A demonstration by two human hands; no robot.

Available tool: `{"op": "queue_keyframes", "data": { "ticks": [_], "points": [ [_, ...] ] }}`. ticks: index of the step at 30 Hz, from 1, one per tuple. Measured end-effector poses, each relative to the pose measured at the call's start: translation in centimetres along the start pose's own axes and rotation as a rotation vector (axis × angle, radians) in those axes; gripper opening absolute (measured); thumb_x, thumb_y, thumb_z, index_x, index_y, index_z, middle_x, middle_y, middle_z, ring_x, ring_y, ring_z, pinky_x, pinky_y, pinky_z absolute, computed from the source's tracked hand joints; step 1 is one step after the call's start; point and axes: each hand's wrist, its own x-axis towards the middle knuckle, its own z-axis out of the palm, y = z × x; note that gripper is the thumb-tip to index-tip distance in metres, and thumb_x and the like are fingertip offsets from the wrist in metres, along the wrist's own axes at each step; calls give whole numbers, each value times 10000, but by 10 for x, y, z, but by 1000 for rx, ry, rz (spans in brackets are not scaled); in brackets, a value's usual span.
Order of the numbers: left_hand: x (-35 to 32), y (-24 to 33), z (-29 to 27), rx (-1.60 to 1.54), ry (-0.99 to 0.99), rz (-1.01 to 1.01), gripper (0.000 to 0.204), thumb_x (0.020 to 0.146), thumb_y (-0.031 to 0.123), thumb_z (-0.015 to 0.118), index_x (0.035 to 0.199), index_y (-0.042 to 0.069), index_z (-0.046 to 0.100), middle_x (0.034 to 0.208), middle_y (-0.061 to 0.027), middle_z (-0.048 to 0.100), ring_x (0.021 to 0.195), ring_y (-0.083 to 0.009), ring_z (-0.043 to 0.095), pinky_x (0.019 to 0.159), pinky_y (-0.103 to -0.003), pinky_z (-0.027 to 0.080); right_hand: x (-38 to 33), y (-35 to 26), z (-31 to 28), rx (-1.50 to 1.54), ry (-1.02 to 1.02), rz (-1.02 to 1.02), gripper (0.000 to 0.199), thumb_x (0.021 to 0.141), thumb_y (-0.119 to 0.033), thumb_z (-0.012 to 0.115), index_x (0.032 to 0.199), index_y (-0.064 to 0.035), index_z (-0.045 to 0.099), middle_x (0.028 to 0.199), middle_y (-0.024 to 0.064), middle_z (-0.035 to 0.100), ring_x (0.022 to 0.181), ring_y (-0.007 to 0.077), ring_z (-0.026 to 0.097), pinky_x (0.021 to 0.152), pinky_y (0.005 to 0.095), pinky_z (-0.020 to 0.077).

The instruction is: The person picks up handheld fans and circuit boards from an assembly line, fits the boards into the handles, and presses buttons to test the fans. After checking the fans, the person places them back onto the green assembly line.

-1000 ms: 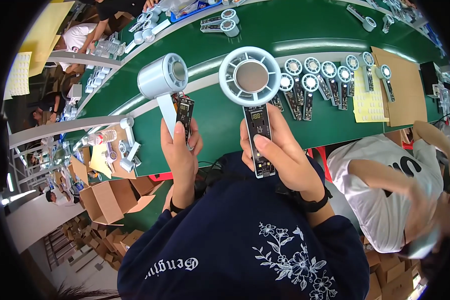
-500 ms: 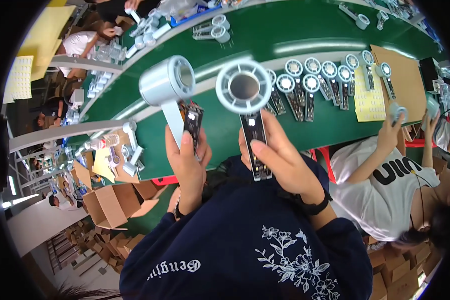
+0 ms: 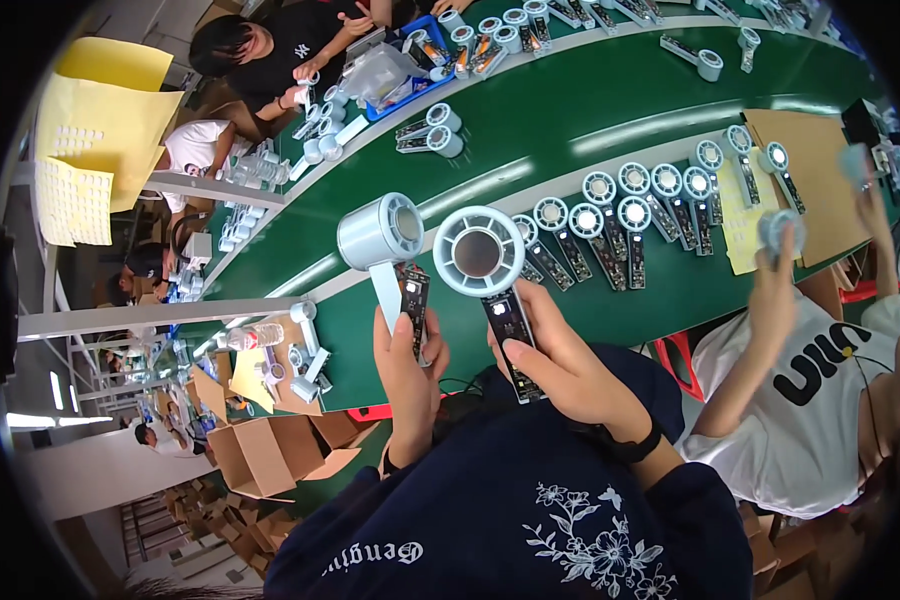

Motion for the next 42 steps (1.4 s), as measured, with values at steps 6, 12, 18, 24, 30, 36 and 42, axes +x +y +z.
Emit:
{"op": "queue_keyframes", "data": {
  "ticks": [6,12,18,24,30,36,42],
  "points": [
    [-2,-5,-3,-25,-34,-32,219,954,148,443,1126,30,377,818,-63,513,531,-56,404,401,-194,329,0,3,-3,-32,4,15,514,917,-108,431,1353,21,192,995,100,477,760,140,501,689,270,429],
    [-9,-4,1,-8,-72,-2,233,946,136,461,1130,28,370,807,-68,513,529,-55,405,409,-203,338,-7,1,-1,-75,-13,19,513,912,-99,436,1352,20,201,989,100,477,745,134,495,679,267,427],
    [-14,-6,10,-38,-25,3,254,945,143,464,1146,26,360,821,-76,518,537,-58,407,418,-207,345,-5,3,0,-46,94,14,509,908,-91,432,1351,26,208,987,103,477,740,131,492,671,266,424],
    [-20,-9,13,-36,8,21,286,944,142,467,1176,23,349,840,-83,522,549,-62,409,430,-206,354,-2,7,1,-1,90,5,525,907,-88,434,1360,30,197,1000,100,476,755,135,498,679,266,425],
    [-24,-9,14,-27,26,16,357,930,170,503,1211,28,334,823,-76,518,537,-59,409,442,-200,343,-5,8,1,-103,68,-1,542,906,-85,432,1374,29,184,1028,99,477,775,137,503,691,268,425],
    [-26,-7,18,-87,-7,118,427,912,201,544,1235,34,319,796,-62,510,519,-55,408,439,-195,319,-5,8,4,-74,66,25,547,904,-88,433,1380,23,186,1042,107,485,781,139,507,690,265,425],
    [-22,-9,14,-52,-9,77,406,918,177,529,1235,31,319,813,-65,516,526,-53,412,433,-199,326,-1,10,5,-50,87,34,545,896,-103,444,1371,19,207,1044,112,491,779,142,510,684,261,426]
  ]
}}
